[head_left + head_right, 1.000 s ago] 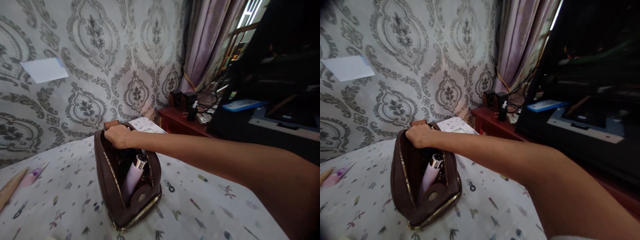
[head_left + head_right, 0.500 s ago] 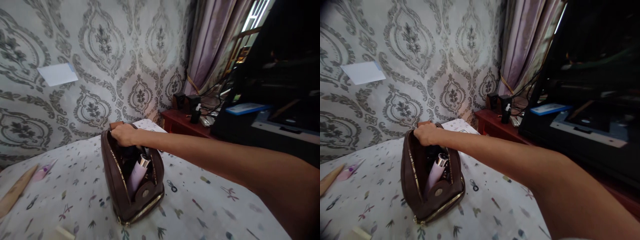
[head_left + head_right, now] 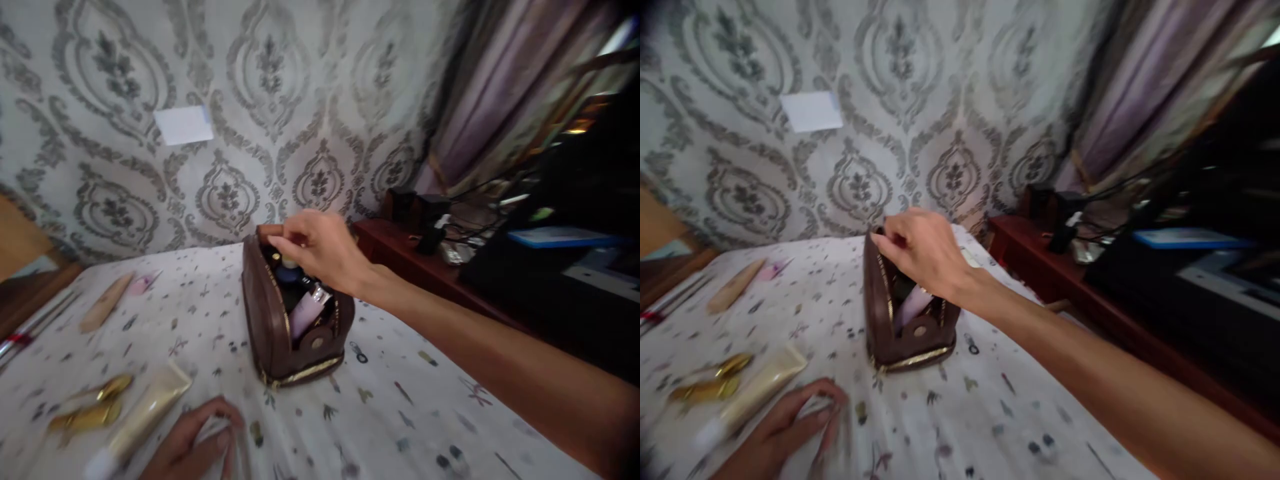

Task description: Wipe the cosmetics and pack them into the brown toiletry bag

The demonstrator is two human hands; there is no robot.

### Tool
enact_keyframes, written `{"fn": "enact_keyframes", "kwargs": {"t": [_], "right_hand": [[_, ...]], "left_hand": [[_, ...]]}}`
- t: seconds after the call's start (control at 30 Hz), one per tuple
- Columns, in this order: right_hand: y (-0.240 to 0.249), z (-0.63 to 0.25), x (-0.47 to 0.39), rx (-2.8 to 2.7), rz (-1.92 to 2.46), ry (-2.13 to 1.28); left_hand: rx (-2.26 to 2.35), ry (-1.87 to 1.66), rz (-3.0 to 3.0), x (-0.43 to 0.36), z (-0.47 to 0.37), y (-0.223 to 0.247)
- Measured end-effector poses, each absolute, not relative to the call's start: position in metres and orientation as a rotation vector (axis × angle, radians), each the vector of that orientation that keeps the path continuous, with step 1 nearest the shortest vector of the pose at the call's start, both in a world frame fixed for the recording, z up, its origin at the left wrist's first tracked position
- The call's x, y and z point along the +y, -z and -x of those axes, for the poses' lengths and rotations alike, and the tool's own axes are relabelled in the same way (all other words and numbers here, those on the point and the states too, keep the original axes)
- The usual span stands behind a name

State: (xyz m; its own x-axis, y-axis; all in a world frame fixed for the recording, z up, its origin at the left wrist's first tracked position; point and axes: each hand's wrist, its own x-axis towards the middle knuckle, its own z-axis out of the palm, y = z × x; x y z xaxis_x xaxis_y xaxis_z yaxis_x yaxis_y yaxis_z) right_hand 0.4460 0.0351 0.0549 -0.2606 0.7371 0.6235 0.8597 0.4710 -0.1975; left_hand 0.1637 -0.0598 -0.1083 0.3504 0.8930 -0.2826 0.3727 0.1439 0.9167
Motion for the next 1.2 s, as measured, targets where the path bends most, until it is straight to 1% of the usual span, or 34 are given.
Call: {"fn": "enact_keyframes", "kwargs": {"t": [0.1,0.17,0.27,0.33,0.4,0.6,0.77,0.87,0.93,1.07,1.2], "right_hand": [[-0.034,-0.433,-0.002,-2.062,0.936,0.235],[-0.017,-0.420,-0.024,-2.130,0.734,0.171],[0.007,-0.396,-0.048,-2.184,0.523,0.025],[0.023,-0.380,-0.058,-2.179,0.477,-0.087],[0.037,-0.366,-0.062,-2.148,0.534,-0.245],[0.078,-0.340,-0.064,-1.948,0.886,-0.785],[0.104,-0.332,-0.071,-1.812,1.078,-1.086],[0.109,-0.329,-0.075,-1.832,1.070,-1.160],[0.109,-0.327,-0.077,-1.865,1.049,-1.147],[0.107,-0.326,-0.078,-1.873,1.069,-1.162],[0.109,-0.326,-0.076,-1.842,1.087,-1.224]], "left_hand": [[0.979,-0.472,-1.584,-0.061,-0.168,0.099],[0.964,-0.461,-1.619,-0.062,-0.169,0.094],[0.954,-0.472,-1.633,-0.066,-0.169,0.090],[0.938,-0.509,-1.704,-0.070,-0.170,0.087],[0.950,-0.540,-1.812,-0.074,-0.170,0.081],[1.060,-0.532,-2.032,-0.078,-0.157,0.056],[1.439,-0.655,-2.149,-0.057,-0.107,0.040],[1.890,-0.498,-2.187,-0.039,-0.058,0.035],[2.005,-0.454,-2.177,-0.029,-0.027,0.034],[1.950,-0.320,-2.193,-0.024,0.014,0.041],[1.848,-0.234,-2.216,-0.030,0.024,0.051]]}}
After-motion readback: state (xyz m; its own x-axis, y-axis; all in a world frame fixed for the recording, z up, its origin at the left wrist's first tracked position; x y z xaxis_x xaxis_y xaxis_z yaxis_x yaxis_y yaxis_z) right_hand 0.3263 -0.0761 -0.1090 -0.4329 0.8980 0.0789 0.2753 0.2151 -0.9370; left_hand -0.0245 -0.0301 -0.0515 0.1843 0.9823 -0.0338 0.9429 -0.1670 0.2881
